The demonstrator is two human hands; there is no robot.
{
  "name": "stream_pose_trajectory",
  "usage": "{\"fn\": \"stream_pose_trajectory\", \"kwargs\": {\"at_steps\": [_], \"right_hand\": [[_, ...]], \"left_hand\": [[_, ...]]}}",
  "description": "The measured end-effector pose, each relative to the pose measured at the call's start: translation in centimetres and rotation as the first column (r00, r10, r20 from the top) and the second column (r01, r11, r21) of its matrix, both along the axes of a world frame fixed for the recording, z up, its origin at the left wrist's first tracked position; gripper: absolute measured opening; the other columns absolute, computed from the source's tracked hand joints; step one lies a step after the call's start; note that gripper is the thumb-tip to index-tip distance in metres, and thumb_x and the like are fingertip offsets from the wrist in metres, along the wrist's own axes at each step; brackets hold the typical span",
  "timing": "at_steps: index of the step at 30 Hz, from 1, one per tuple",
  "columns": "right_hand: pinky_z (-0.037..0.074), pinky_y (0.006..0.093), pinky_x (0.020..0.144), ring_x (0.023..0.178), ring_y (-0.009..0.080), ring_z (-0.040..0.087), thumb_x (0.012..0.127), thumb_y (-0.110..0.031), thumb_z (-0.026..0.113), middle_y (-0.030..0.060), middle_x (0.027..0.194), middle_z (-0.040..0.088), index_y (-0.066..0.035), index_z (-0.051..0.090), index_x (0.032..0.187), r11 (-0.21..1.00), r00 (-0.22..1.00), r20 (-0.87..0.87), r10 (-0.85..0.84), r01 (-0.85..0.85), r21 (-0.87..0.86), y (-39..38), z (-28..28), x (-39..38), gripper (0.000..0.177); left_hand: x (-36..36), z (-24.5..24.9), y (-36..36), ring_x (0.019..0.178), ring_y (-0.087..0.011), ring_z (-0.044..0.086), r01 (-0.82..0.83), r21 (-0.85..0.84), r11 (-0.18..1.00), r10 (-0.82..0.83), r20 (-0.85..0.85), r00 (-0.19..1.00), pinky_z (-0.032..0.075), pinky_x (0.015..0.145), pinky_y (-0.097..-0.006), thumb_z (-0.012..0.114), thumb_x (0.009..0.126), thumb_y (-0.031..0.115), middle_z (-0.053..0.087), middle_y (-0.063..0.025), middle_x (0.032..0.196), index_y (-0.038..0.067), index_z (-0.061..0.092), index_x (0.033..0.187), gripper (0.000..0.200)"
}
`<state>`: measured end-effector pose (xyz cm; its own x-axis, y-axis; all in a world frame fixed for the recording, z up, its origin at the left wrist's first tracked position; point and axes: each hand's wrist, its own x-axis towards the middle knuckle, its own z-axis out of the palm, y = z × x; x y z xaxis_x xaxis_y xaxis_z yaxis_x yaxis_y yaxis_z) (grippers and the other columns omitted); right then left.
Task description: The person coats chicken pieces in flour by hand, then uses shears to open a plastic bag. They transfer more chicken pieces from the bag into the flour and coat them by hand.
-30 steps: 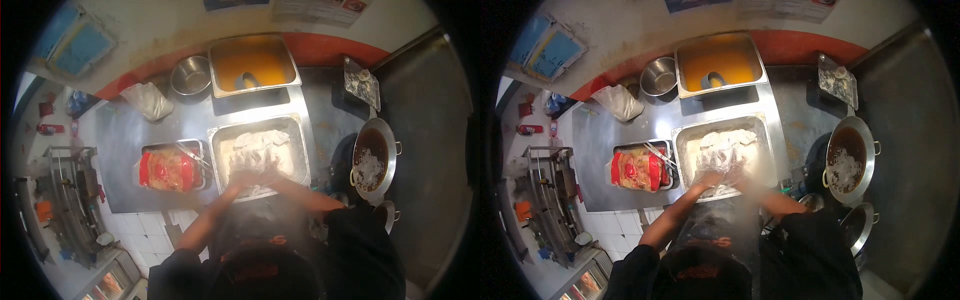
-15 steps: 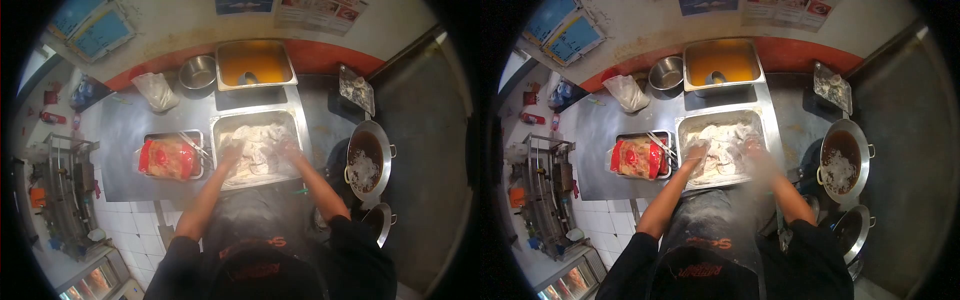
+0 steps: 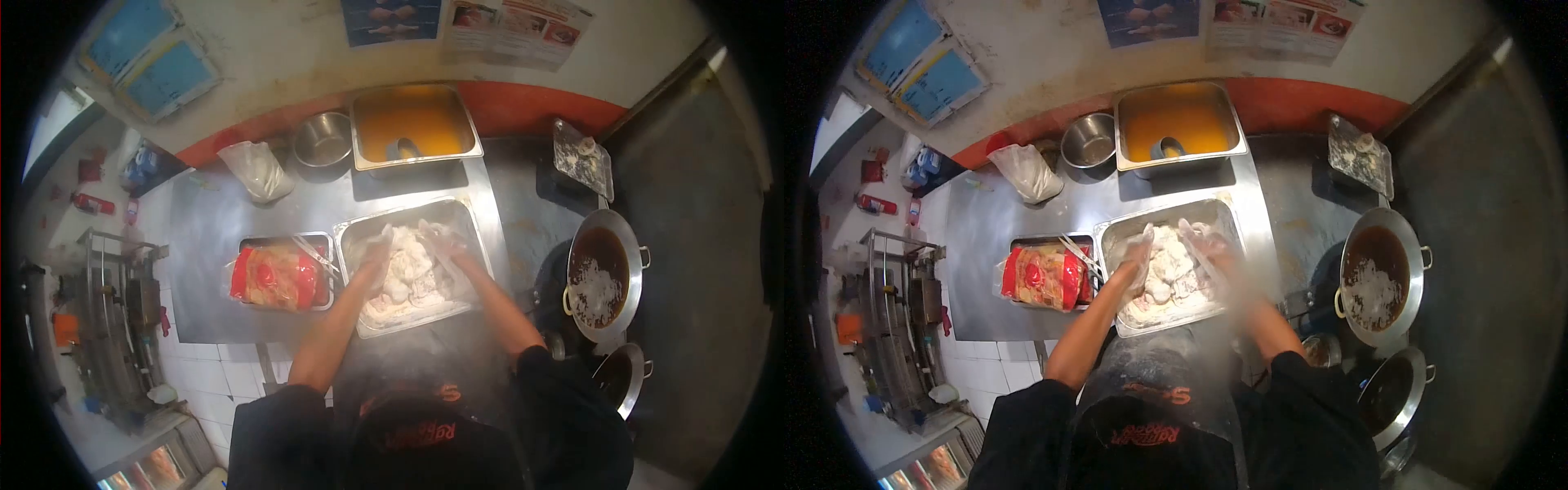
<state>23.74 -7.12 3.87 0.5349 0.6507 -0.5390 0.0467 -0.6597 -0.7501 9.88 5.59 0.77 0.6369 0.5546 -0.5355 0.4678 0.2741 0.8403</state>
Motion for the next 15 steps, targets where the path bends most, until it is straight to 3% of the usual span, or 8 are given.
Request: {"fn": "stream_pose_trajectory", "kwargs": {"at_steps": [2, 4, 6, 8, 9, 11, 14, 15], "right_hand": [[0.04, 0.0378, 0.096, 0.119, 0.031, 0.048, 0.076, -0.069, 0.05, 0.0218, 0.128, 0.049, -0.001, 0.036, 0.136, 0.997, 0.995, 0.098, -0.027, 0.034, -0.072, -1.2, 0.4, -1.3, 0.092], [0.041, 0.0367, 0.095, 0.118, 0.0299, 0.049, 0.074, -0.068, 0.053, 0.0234, 0.125, 0.051, 0.0, 0.036, 0.136, 0.953, 0.938, 0.326, 0.12, -0.017, -0.304, 0.4, -0.9, -3.5, 0.094], [0.04, 0.0365, 0.096, 0.117, 0.0314, 0.049, 0.073, -0.067, 0.056, 0.0262, 0.125, 0.05, 0.003, 0.036, 0.135, 0.94, 0.936, 0.281, 0.213, -0.118, -0.321, 0.6, -3.0, -4.2, 0.096], [0.041, 0.0372, 0.095, 0.118, 0.0326, 0.049, 0.072, -0.067, 0.057, 0.0263, 0.125, 0.05, 0.004, 0.039, 0.133, 0.95, 0.974, 0.128, 0.185, -0.144, -0.279, 1.2, -2.4, -2.9, 0.095], [0.043, 0.0375, 0.091, 0.111, 0.0319, 0.053, 0.072, -0.066, 0.059, 0.0258, 0.119, 0.054, 0.007, 0.049, 0.123, 0.982, 0.979, 0.116, 0.169, -0.157, -0.106, 0.3, -2.6, -2.3, 0.09], [0.045, 0.0374, 0.085, 0.103, 0.0304, 0.057, 0.073, -0.064, 0.06, 0.0226, 0.109, 0.06, 0.008, 0.055, 0.113, 0.95, 0.925, 0.347, 0.156, -0.236, 0.202, -3.1, -2.1, -2.1, 0.083], [0.043, 0.0376, 0.085, 0.1, 0.0295, 0.057, 0.079, -0.054, 0.058, 0.0173, 0.106, 0.061, 0.001, 0.058, 0.111, 0.975, 0.939, 0.27, 0.214, -0.224, 0.005, -4.2, 6.6, -2.5, 0.063], [0.041, 0.0375, 0.092, 0.106, 0.0306, 0.055, 0.083, -0.045, 0.057, 0.0175, 0.115, 0.058, -0.005, 0.056, 0.118, 0.948, 0.922, 0.238, 0.306, -0.274, -0.159, -4.4, 4.2, -1.9, 0.053]], "left_hand": [[-1.1, -3.9, 1.2, 0.125, -0.0254, 0.039, 0.094, 0.225, 0.97, -0.065, -0.132, 0.989, 0.032, 0.1, -0.0373, 0.037, 0.091, 0.056, 0.045, -0.0185, 0.132, 0.009, 0.034, 0.139, 0.067], [-1.6, -3.8, 0.6, 0.123, -0.0239, 0.042, 0.451, 0.379, 0.808, -0.383, -0.242, 0.891, 0.032, 0.101, -0.0297, 0.034, 0.096, 0.044, 0.045, -0.0135, 0.134, 0.005, 0.041, 0.135, 0.055], [-0.8, -5.7, -1.1, 0.126, -0.0233, 0.04, 0.25, 0.003, 0.968, -0.249, -0.058, 0.967, 0.032, 0.102, -0.0293, 0.032, 0.097, 0.04, 0.041, -0.0132, 0.138, 0.01, 0.037, 0.138, 0.051], [-0.7, -4.7, -1.2, 0.118, -0.0211, 0.042, 0.245, 0.031, 0.969, -0.243, -0.044, 0.969, 0.035, 0.097, -0.0303, 0.034, 0.095, 0.045, 0.043, -0.0126, 0.131, 0.008, 0.04, 0.133, 0.053], [-0.8, -6.6, -1.3, 0.108, -0.021, 0.047, 0.176, 0.054, 0.983, -0.177, 0.02, 0.984, 0.038, 0.092, -0.0322, 0.036, 0.093, 0.05, 0.049, -0.012, 0.121, 0.006, 0.047, 0.125, 0.056], [-1.2, -8.4, -1.1, 0.094, -0.0214, 0.054, 0.096, 0.08, 0.992, -0.1, 0.038, 0.994, 0.042, 0.085, -0.0349, 0.039, 0.09, 0.058, 0.059, -0.0116, 0.106, 0.001, 0.057, 0.114, 0.064], [-3.3, -3.9, 0.3, 0.092, -0.0237, 0.057, 0.189, 0.074, 0.979, -0.157, -0.315, 0.936, 0.043, 0.084, -0.036, 0.04, 0.088, 0.062, 0.061, -0.0141, 0.102, -0.002, 0.06, 0.109, 0.07], [-3.8, -5.9, -0.4, 0.096, -0.024, 0.055, 0.196, 0.118, 0.973, -0.16, -0.263, 0.951, 0.041, 0.088, -0.0359, 0.039, 0.088, 0.061, 0.061, -0.0153, 0.102, -0.002, 0.06, 0.11, 0.07]]}}
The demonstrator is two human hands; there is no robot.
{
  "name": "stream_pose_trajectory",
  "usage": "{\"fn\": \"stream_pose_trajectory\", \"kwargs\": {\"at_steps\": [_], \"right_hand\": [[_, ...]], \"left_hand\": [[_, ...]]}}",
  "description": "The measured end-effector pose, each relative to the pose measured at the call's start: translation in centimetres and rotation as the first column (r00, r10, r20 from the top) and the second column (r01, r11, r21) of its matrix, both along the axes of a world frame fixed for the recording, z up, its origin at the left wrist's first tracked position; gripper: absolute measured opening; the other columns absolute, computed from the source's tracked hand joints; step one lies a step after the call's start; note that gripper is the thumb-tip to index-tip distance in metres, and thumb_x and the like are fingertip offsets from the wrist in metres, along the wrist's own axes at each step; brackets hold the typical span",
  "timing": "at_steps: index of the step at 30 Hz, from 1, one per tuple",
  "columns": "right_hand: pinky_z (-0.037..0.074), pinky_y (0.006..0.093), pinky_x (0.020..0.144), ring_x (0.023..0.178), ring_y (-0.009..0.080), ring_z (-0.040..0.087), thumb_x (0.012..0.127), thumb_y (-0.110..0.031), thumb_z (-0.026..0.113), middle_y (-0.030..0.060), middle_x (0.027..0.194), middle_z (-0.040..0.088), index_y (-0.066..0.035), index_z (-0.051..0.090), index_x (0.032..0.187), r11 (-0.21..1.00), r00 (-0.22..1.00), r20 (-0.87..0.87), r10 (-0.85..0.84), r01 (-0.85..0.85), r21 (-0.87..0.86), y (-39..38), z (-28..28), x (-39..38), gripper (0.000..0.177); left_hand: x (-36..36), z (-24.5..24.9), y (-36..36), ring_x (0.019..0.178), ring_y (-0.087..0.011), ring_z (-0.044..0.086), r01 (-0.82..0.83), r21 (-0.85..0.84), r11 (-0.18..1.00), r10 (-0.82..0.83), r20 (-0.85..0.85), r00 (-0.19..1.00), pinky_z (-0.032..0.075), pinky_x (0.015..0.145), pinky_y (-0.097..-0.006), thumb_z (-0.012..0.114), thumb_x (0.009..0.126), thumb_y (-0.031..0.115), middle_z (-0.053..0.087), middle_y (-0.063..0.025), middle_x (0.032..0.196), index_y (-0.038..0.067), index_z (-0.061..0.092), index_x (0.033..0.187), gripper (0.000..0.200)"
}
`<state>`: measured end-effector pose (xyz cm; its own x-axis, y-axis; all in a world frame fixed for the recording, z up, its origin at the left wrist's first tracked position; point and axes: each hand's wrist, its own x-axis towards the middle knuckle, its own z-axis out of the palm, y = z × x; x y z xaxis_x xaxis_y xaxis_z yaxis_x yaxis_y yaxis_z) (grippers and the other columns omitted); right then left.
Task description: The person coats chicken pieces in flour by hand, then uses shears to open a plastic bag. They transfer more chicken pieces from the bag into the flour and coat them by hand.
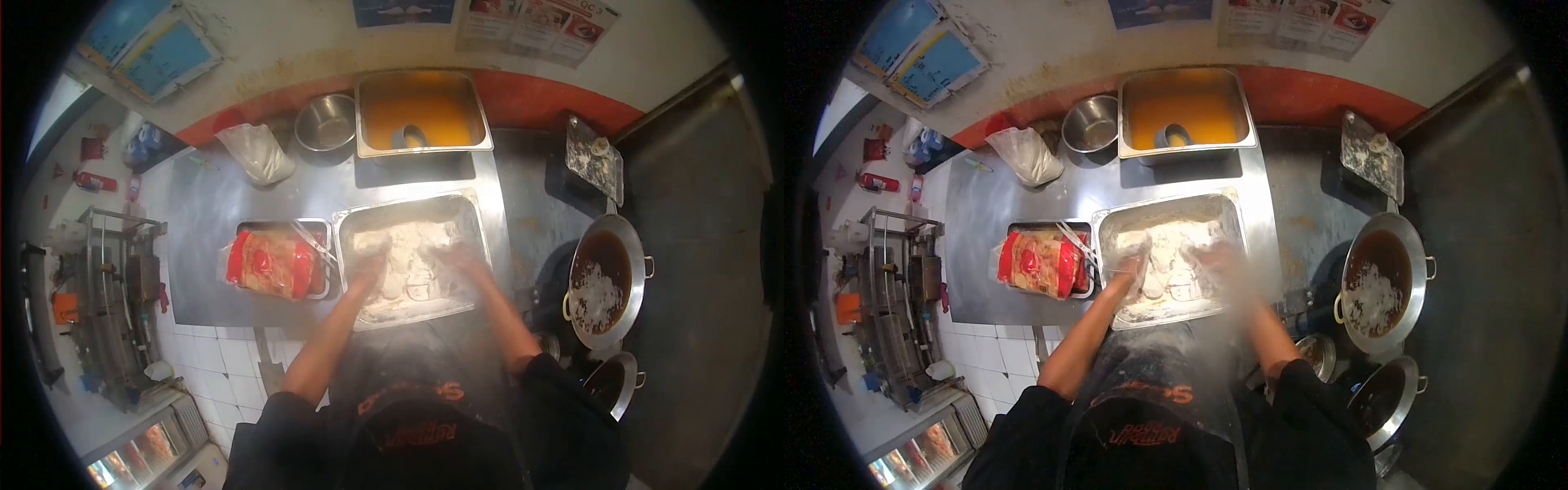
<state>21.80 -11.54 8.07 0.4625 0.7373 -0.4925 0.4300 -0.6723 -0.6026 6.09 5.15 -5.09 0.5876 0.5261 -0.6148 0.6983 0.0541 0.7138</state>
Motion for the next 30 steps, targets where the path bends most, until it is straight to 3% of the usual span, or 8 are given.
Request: {"fn": "stream_pose_trajectory", "kwargs": {"at_steps": [4, 9, 11, 14, 19, 22, 26, 30], "right_hand": [[0.04, 0.0363, 0.097, 0.11, 0.0294, 0.054, 0.089, -0.047, 0.052, 0.0192, 0.118, 0.057, -0.013, 0.063, 0.115, 0.983, 0.982, -0.159, -0.098, 0.12, 0.136, 0.5, -10.8, -1.0, 0.044], [0.041, 0.034, 0.096, 0.112, 0.0254, 0.053, 0.082, -0.052, 0.057, 0.0201, 0.116, 0.057, -0.002, 0.053, 0.122, 0.896, 0.936, -0.237, -0.26, 0.325, 0.302, 0.5, -3.9, -2.4, 0.064], [0.04, 0.0331, 0.096, 0.113, 0.0243, 0.052, 0.079, -0.056, 0.059, 0.0206, 0.115, 0.057, 0.001, 0.047, 0.127, 0.761, 0.774, -0.52, -0.363, 0.567, 0.313, 0.3, -1.1, -3.0, 0.076], [0.043, 0.0316, 0.091, 0.108, 0.024, 0.055, 0.077, -0.055, 0.063, 0.0196, 0.111, 0.06, 0.004, 0.047, 0.126, 0.928, 0.918, -0.274, -0.288, 0.338, 0.157, 0.3, -9.1, -2.9, 0.078], [0.046, 0.0342, 0.084, 0.097, 0.0222, 0.06, 0.074, -0.056, 0.067, 0.0162, 0.097, 0.065, 0.005, 0.053, 0.116, 0.886, 0.912, -0.159, -0.378, 0.406, 0.225, 0.6, -11.6, -3.7, 0.076], [0.045, 0.0351, 0.079, 0.088, 0.0213, 0.061, 0.075, -0.053, 0.068, 0.0138, 0.089, 0.066, -0.001, 0.066, 0.094, 0.756, 0.688, -0.507, -0.519, 0.646, 0.102, -1.8, -5.7, -3.1, 0.056], [0.045, 0.0341, 0.08, 0.089, 0.0222, 0.06, 0.084, -0.053, 0.055, 0.0133, 0.093, 0.065, -0.004, 0.065, 0.099, 0.955, 0.976, -0.022, -0.216, 0.207, -0.213, -1.3, -0.1, -1.9, 0.052], [0.044, 0.0361, 0.088, 0.103, 0.0248, 0.057, 0.079, -0.053, 0.058, 0.0144, 0.107, 0.061, -0.003, 0.061, 0.11, 0.984, 0.969, -0.179, -0.171, 0.159, -0.079, 2.2, -1.6, -4.5, 0.059]], "left_hand": [[0.6, -6.2, -2.9, 0.103, -0.0242, 0.052, -0.007, 0.072, 0.997, -0.009, 0.219, 0.976, 0.036, 0.095, -0.0357, 0.038, 0.091, 0.054, 0.058, -0.0167, 0.109, -0.002, 0.057, 0.114, 0.064], [0.4, -0.3, -1.1, 0.11, -0.025, 0.048, -0.075, -0.142, 0.987, 0.108, 0.24, 0.965, 0.035, 0.096, -0.035, 0.037, 0.094, 0.041, 0.051, -0.0181, 0.12, -0.001, 0.051, 0.121, 0.053], [-0.5, -1.5, -0.3, 0.112, -0.0253, 0.047, 0.131, 0.11, 0.985, -0.136, 0.046, 0.99, 0.034, 0.097, -0.0347, 0.037, 0.095, 0.036, 0.049, -0.0186, 0.124, -0.001, 0.048, 0.125, 0.049], [-1.1, -5.6, -1.8, 0.103, -0.0256, 0.053, 0.29, 0.429, 0.855, -0.333, 0.025, 0.943, 0.041, 0.087, -0.0348, 0.037, 0.097, 0.033, 0.053, -0.0182, 0.12, -0.003, 0.051, 0.121, 0.046], [1.4, 5.9, -3.0, 0.129, -0.0262, 0.034, 0.052, -0.227, 0.972, -0.012, 0.176, 0.984, 0.019, 0.109, -0.0336, 0.03, 0.097, 0.036, 0.036, -0.0124, 0.142, 0.006, 0.026, 0.143, 0.054], [0.1, 4.4, -2.5, 0.115, -0.0288, 0.047, -0.188, -0.418, 0.889, 0.292, 0.199, 0.935, 0.035, 0.098, -0.0388, 0.028, 0.096, 0.046, 0.044, -0.0144, 0.133, 0.004, 0.028, 0.139, 0.061], [-0.9, -0.6, -1.2, 0.113, -0.034, 0.049, 0.518, 0.102, 0.849, -0.503, -0.144, 0.852, 0.036, 0.097, -0.0413, 0.024, 0.095, 0.051, 0.05, -0.0208, 0.125, 0.002, 0.03, 0.139, 0.066], [-0.1, 1.4, -2.8, 0.114, -0.0327, 0.049, 0.186, 0.037, 0.982, -0.189, 0.161, 0.969, 0.03, 0.102, -0.0385, 0.027, 0.097, 0.042, 0.045, -0.0215, 0.13, -0.001, 0.033, 0.137, 0.059]]}}
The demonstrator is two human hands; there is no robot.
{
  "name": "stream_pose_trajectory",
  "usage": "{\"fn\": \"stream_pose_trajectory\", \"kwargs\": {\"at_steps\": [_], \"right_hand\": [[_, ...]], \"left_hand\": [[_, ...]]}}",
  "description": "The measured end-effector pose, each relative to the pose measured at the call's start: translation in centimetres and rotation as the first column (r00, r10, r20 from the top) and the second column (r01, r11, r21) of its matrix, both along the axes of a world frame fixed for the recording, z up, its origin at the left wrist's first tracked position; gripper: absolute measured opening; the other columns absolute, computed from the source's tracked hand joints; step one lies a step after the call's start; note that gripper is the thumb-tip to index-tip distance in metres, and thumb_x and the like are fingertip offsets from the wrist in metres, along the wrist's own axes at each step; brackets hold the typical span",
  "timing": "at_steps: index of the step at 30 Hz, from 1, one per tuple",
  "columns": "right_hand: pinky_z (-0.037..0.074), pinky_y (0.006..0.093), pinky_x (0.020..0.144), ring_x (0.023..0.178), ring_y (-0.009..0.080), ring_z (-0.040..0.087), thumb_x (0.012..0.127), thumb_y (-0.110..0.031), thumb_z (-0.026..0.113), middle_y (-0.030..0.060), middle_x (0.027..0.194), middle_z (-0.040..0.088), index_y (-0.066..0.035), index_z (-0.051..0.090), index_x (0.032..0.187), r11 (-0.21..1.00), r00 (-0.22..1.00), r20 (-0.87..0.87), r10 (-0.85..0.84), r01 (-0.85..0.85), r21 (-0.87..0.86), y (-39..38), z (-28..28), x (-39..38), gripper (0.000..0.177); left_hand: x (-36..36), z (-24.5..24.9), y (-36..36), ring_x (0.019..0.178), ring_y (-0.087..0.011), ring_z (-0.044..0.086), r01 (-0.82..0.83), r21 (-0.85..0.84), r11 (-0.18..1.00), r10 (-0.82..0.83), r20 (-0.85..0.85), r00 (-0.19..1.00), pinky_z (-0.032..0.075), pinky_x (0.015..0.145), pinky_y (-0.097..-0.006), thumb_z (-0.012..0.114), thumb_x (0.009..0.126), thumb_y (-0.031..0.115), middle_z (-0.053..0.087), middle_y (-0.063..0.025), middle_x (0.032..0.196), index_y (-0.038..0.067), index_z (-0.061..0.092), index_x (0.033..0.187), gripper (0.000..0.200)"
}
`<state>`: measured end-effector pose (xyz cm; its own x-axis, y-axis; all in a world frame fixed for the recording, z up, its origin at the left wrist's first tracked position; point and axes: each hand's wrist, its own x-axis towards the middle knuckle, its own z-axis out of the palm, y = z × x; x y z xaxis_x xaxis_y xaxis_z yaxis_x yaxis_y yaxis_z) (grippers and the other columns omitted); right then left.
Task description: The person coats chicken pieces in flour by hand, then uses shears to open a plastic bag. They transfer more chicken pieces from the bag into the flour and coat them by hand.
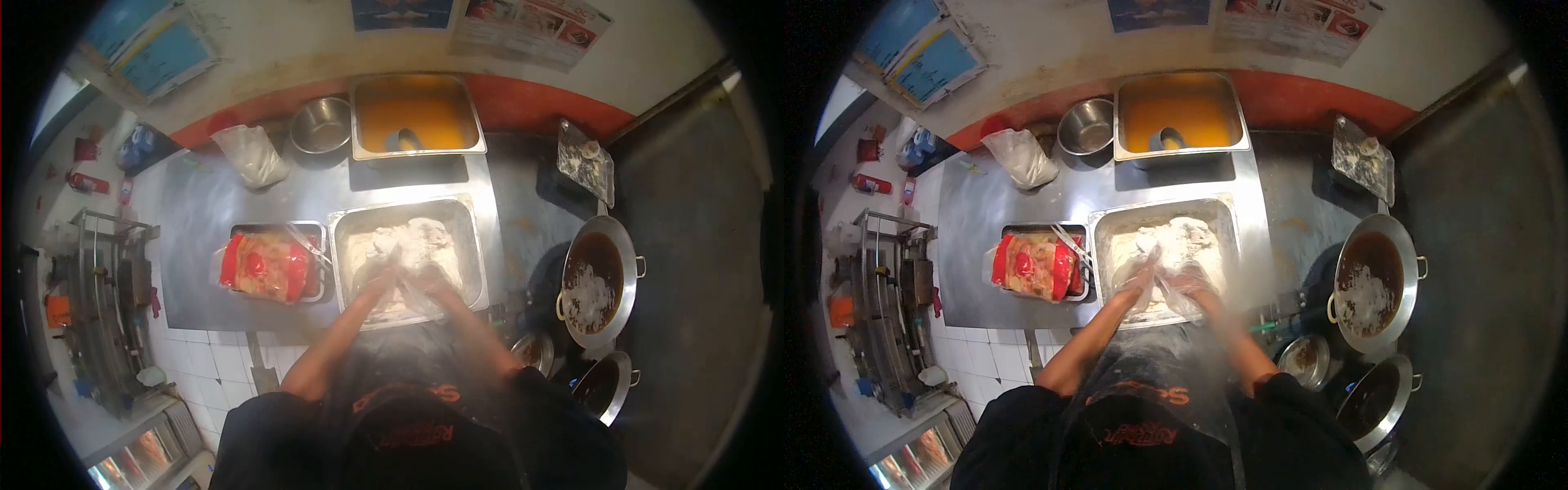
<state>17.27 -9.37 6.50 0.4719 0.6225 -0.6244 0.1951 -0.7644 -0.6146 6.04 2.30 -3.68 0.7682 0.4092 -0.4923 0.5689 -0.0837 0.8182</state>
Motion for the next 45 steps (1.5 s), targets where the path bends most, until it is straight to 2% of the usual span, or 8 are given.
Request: {"fn": "stream_pose_trajectory", "kwargs": {"at_steps": [7, 13, 22, 24, 32, 36, 41, 45], "right_hand": [[0.038, 0.0374, 0.098, 0.107, 0.0279, 0.052, 0.082, -0.031, 0.058, 0.0185, 0.112, 0.053, -0.007, 0.053, 0.12, 0.973, 0.853, 0.516, 0.079, -0.178, 0.146, -3.6, 0.6, 0.7, 0.045], [0.044, 0.0361, 0.089, 0.106, 0.0303, 0.054, 0.071, -0.062, 0.065, 0.0232, 0.124, 0.049, 0.006, 0.048, 0.124, 0.939, 0.836, -0.459, -0.302, 0.344, 0.006, -2.1, 5.3, -1.3, 0.088], [0.048, 0.0351, 0.076, 0.077, 0.0247, 0.059, 0.085, -0.043, 0.058, 0.0114, 0.093, 0.065, -0.003, 0.062, 0.101, 0.85, 0.881, -0.254, -0.4, 0.46, 0.255, -6.1, -3.2, 1.2, 0.044], [0.048, 0.037, 0.08, 0.087, 0.0251, 0.059, 0.084, -0.042, 0.06, 0.0149, 0.097, 0.064, 0.001, 0.059, 0.106, 0.948, 0.931, 0.273, 0.242, -0.287, 0.138, -6.7, -2.3, 2.6, 0.048], [0.044, 0.0374, 0.091, 0.11, 0.0334, 0.054, 0.069, -0.06, 0.061, 0.0228, 0.113, 0.059, 0.007, 0.059, 0.11, 0.979, 0.989, 0.085, -0.123, 0.135, -0.155, -0.9, -4.6, 0.9, 0.078], [0.046, 0.0355, 0.086, 0.101, 0.0337, 0.056, 0.072, -0.05, 0.061, 0.0187, 0.099, 0.063, -0.003, 0.068, 0.09, 0.792, 0.718, 0.346, 0.604, -0.495, -0.357, -3.9, -4.4, 2.7, 0.05], [0.043, 0.0414, 0.09, 0.104, 0.032, 0.058, 0.083, -0.048, 0.055, 0.0223, 0.117, 0.058, 0.003, 0.06, 0.112, 0.984, 0.985, -0.018, 0.17, -0.17, -0.059, -4.0, -3.9, 0.6, 0.06], [0.042, 0.0413, 0.09, 0.106, 0.0336, 0.056, 0.072, -0.062, 0.063, 0.0284, 0.113, 0.057, 0.008, 0.057, 0.113, 0.978, 0.993, -0.053, -0.105, 0.094, -0.184, -0.4, -2.6, 0.0, 0.081]], "left_hand": [[-0.9, -3.7, 3.1, 0.091, -0.0256, 0.057, 0.189, 0.619, 0.762, -0.171, -0.09, 0.981, 0.046, 0.079, -0.0352, 0.044, 0.09, 0.047, 0.055, -0.0167, 0.106, -0.003, 0.052, 0.114, 0.056], [-0.1, 2.6, -0.2, 0.084, -0.0228, 0.058, -0.228, -0.08, 0.97, 0.208, -0.201, 0.957, 0.044, 0.077, -0.0359, 0.047, 0.088, 0.053, 0.062, -0.0121, 0.091, -0.001, 0.061, 0.103, 0.057], [-1.9, -8.9, 2.2, 0.111, -0.0242, 0.05, -0.137, 0.112, 0.984, 0.118, 0.162, 0.98, 0.037, 0.095, -0.034, 0.033, 0.098, 0.03, 0.05, -0.0137, 0.126, 0.006, 0.039, 0.134, 0.044], [-0.8, -0.3, 1.9, 0.104, -0.0258, 0.055, 0.141, 0.352, 0.925, -0.027, -0.31, 0.95, 0.041, 0.091, -0.0357, 0.031, 0.099, 0.031, 0.055, -0.0163, 0.116, 0.001, 0.044, 0.128, 0.044], [-1.2, -9.2, -0.3, 0.132, -0.0261, 0.03, -0.15, -0.223, 0.963, 0.172, 0.082, 0.982, 0.025, 0.107, -0.0367, 0.033, 0.098, 0.036, 0.031, -0.0133, 0.143, 0.006, 0.023, 0.143, 0.055], [-2.8, -5.5, 2.5, 0.121, -0.0293, 0.04, -0.239, -0.392, 0.889, 0.316, 0.146, 0.937, 0.042, 0.092, -0.0355, 0.039, 0.095, 0.022, 0.04, -0.021, 0.131, 0.005, 0.036, 0.135, 0.044], [-3.1, -20.6, 0.2, 0.13, -0.0283, 0.032, 0.049, 0.436, 0.899, -0.123, 0.145, 0.982, 0.028, 0.105, -0.0374, 0.044, 0.09, 0.016, 0.037, -0.0204, 0.136, 0.003, 0.04, 0.132, 0.045], [-0.5, -3.2, -0.2, 0.13, -0.0284, 0.032, -0.128, -0.014, 0.992, 0.128, 0.166, 0.978, 0.024, 0.107, -0.0376, 0.039, 0.092, 0.035, 0.035, -0.0181, 0.14, 0.003, 0.035, 0.136, 0.055]]}}
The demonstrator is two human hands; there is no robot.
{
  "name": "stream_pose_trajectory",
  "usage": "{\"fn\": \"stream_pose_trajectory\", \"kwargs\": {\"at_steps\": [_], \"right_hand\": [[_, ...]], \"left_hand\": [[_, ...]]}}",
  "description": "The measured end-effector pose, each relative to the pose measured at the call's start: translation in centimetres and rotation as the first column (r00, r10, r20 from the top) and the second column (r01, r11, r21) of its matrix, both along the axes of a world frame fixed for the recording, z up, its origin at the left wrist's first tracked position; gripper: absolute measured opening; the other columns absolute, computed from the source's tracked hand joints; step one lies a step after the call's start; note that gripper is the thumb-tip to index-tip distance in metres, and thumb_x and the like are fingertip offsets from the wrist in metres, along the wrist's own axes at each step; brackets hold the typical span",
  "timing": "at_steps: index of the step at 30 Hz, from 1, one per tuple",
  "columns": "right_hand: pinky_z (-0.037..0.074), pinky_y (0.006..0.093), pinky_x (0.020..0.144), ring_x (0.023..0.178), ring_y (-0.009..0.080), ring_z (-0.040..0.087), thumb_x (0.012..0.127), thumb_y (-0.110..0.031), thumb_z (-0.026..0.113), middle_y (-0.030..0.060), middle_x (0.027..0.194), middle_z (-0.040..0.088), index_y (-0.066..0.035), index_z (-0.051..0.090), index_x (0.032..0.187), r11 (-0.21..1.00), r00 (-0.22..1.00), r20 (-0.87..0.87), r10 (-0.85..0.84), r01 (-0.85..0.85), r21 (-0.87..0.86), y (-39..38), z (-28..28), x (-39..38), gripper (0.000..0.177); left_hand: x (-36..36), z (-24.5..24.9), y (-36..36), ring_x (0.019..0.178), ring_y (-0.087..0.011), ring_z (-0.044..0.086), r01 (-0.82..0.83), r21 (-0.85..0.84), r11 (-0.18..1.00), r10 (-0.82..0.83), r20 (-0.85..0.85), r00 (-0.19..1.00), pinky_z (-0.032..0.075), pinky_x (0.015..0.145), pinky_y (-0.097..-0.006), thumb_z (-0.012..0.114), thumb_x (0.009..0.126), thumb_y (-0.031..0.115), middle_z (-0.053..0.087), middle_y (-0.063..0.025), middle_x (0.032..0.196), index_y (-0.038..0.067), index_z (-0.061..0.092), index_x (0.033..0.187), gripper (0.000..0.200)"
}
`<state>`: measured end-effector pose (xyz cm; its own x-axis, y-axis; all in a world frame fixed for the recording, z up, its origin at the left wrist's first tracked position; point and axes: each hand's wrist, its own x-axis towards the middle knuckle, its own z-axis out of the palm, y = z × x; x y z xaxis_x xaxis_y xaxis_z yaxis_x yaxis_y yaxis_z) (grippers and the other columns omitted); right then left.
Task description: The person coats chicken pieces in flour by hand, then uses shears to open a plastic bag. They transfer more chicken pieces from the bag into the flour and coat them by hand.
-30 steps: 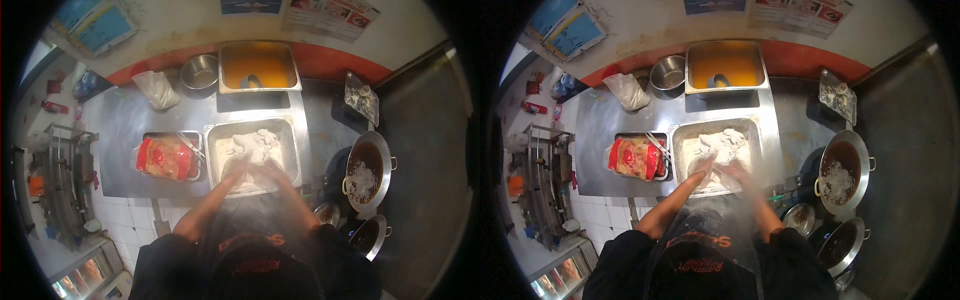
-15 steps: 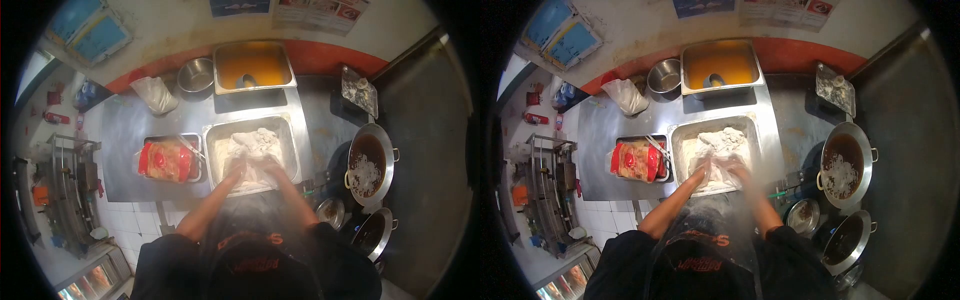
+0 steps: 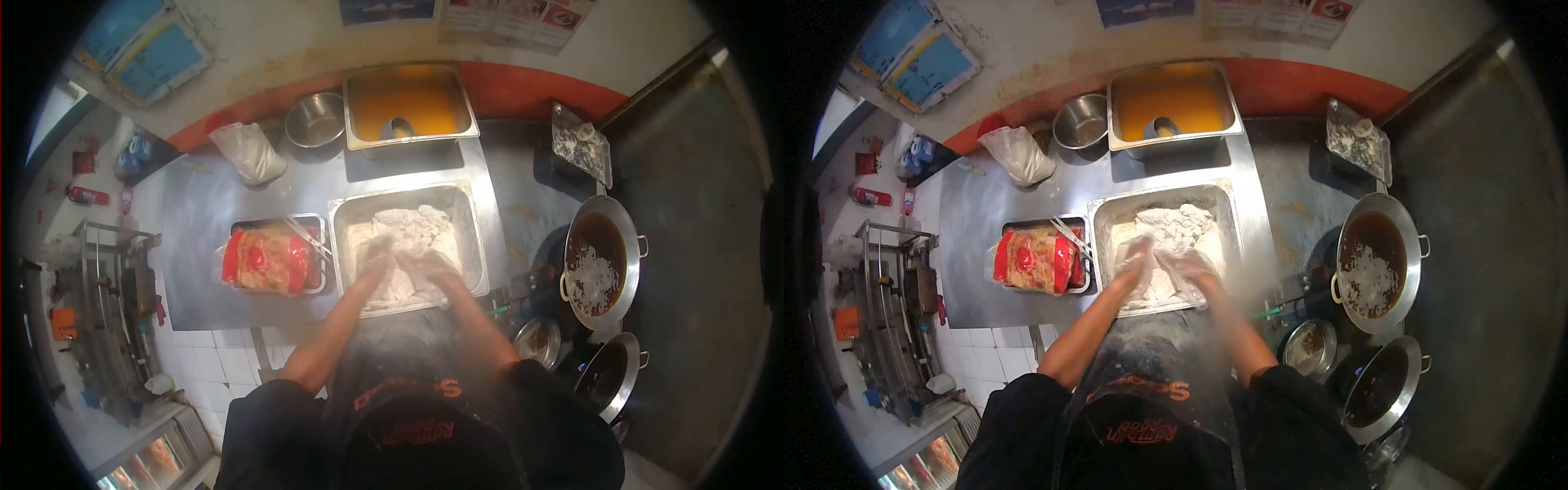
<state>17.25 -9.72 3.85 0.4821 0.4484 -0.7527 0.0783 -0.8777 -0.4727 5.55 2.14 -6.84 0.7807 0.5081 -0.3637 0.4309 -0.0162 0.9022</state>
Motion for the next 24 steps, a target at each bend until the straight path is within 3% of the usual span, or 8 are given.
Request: {"fn": "stream_pose_trajectory", "kwargs": {"at_steps": [1, 5, 7, 9, 12, 14, 18, 24], "right_hand": [[0.043, 0.0411, 0.088, 0.102, 0.0322, 0.058, 0.073, -0.058, 0.064, 0.0269, 0.11, 0.059, 0.008, 0.058, 0.112, 0.993, 0.995, -0.009, -0.096, 0.096, 0.061, -0.1, 0.2, 0.1, 0.077], [0.043, 0.0343, 0.091, 0.109, 0.0262, 0.056, 0.076, -0.053, 0.062, 0.0196, 0.119, 0.057, -0.001, 0.053, 0.124, 0.922, 0.95, -0.129, -0.285, 0.309, 0.232, -3.6, -3.1, 0.3, 0.071], [0.046, 0.0387, 0.085, 0.097, 0.0289, 0.061, 0.078, -0.055, 0.058, 0.0198, 0.11, 0.062, -0.002, 0.059, 0.115, 0.957, 0.976, 0.16, 0.15, -0.184, 0.226, -3.1, -6.6, 0.1, 0.065], [0.04, 0.0388, 0.094, 0.106, 0.0313, 0.057, 0.078, -0.064, 0.051, 0.0245, 0.115, 0.057, -0.004, 0.058, 0.117, 0.989, 0.991, 0.013, 0.132, -0.133, 0.065, -0.5, 0.5, -1.6, 0.072], [0.038, 0.0353, 0.099, 0.118, 0.0299, 0.049, 0.073, -0.058, 0.062, 0.021, 0.133, 0.045, -0.005, 0.049, 0.129, 0.979, 0.99, -0.141, -0.008, 0.037, 0.202, -2.1, -8.3, -1.2, 0.079], [0.036, 0.0363, 0.101, 0.115, 0.0282, 0.051, 0.086, -0.044, 0.054, 0.0197, 0.124, 0.053, 0.001, 0.044, 0.129, 0.962, 0.999, 0.005, 0.042, -0.042, 0.269, -2.8, -4.2, -0.8, 0.063], [0.039, 0.0331, 0.097, 0.115, 0.0248, 0.051, 0.082, -0.04, 0.062, 0.0162, 0.129, 0.049, -0.003, 0.044, 0.131, 0.705, 0.814, -0.473, -0.338, 0.552, 0.446, -6.8, -2.2, 1.3, 0.064], [0.04, 0.0319, 0.096, 0.109, 0.0201, 0.053, 0.088, -0.03, 0.055, 0.0101, 0.121, 0.054, -0.008, 0.044, 0.129, 0.961, 0.902, 0.431, 0.036, -0.149, 0.233, -1.5, -2.6, 2.0, 0.048]], "left_hand": [[0.7, 10.3, 0.1, 0.124, -0.0277, 0.041, -0.215, -0.338, 0.916, 0.188, -0.111, 0.976, 0.028, 0.104, -0.0369, 0.037, 0.093, 0.043, 0.042, -0.0179, 0.135, 0.004, 0.038, 0.135, 0.058], [-1.0, 8.0, 3.0, 0.117, -0.0266, 0.048, 0.129, 0.045, 0.991, -0.095, -0.452, 0.887, 0.031, 0.1, -0.0362, 0.033, 0.093, 0.053, 0.05, -0.017, 0.127, 0.004, 0.042, 0.132, 0.064], [-2.8, 3.9, 1.1, 0.119, -0.0268, 0.046, 0.08, -0.02, 0.997, -0.083, -0.23, 0.97, 0.031, 0.1, -0.0359, 0.036, 0.092, 0.052, 0.048, -0.0165, 0.131, 0.004, 0.042, 0.133, 0.063], [-3.2, -1.5, -1.2, 0.123, -0.0276, 0.042, 0.03, -0.063, 0.998, -0.033, -0.038, 0.999, 0.03, 0.102, -0.036, 0.042, 0.091, 0.049, 0.042, -0.0151, 0.137, 0.005, 0.04, 0.135, 0.062], [-1.9, 4.2, -1.6, 0.135, -0.023, 0.026, 0.021, -0.159, 0.987, -0.026, -0.033, 0.999, 0.016, 0.11, -0.0301, 0.032, 0.097, 0.039, 0.034, -0.0138, 0.143, 0.005, 0.034, 0.139, 0.054], [-0.9, 5.2, -0.4, 0.12, -0.0229, 0.042, -0.241, -0.31, 0.92, 0.243, -0.03, 0.969, 0.029, 0.102, -0.0318, 0.043, 0.093, 0.043, 0.047, -0.0135, 0.13, 0.002, 0.043, 0.133, 0.057], [-1.4, 4.3, 1.8, 0.108, -0.0231, 0.051, -0.31, -0.219, 0.925, 0.301, -0.073, 0.951, 0.038, 0.092, -0.0345, 0.056, 0.086, 0.042, 0.055, -0.0153, 0.116, 0.0, 0.045, 0.13, 0.062], [1.8, -3.9, 2.2, 0.132, -0.0316, 0.03, -0.008, -0.069, 0.998, 0.011, 0.048, 0.999, 0.022, 0.109, -0.0344, 0.039, 0.092, 0.048, 0.037, -0.0169, 0.14, 0.0, 0.039, 0.134, 0.064]]}}
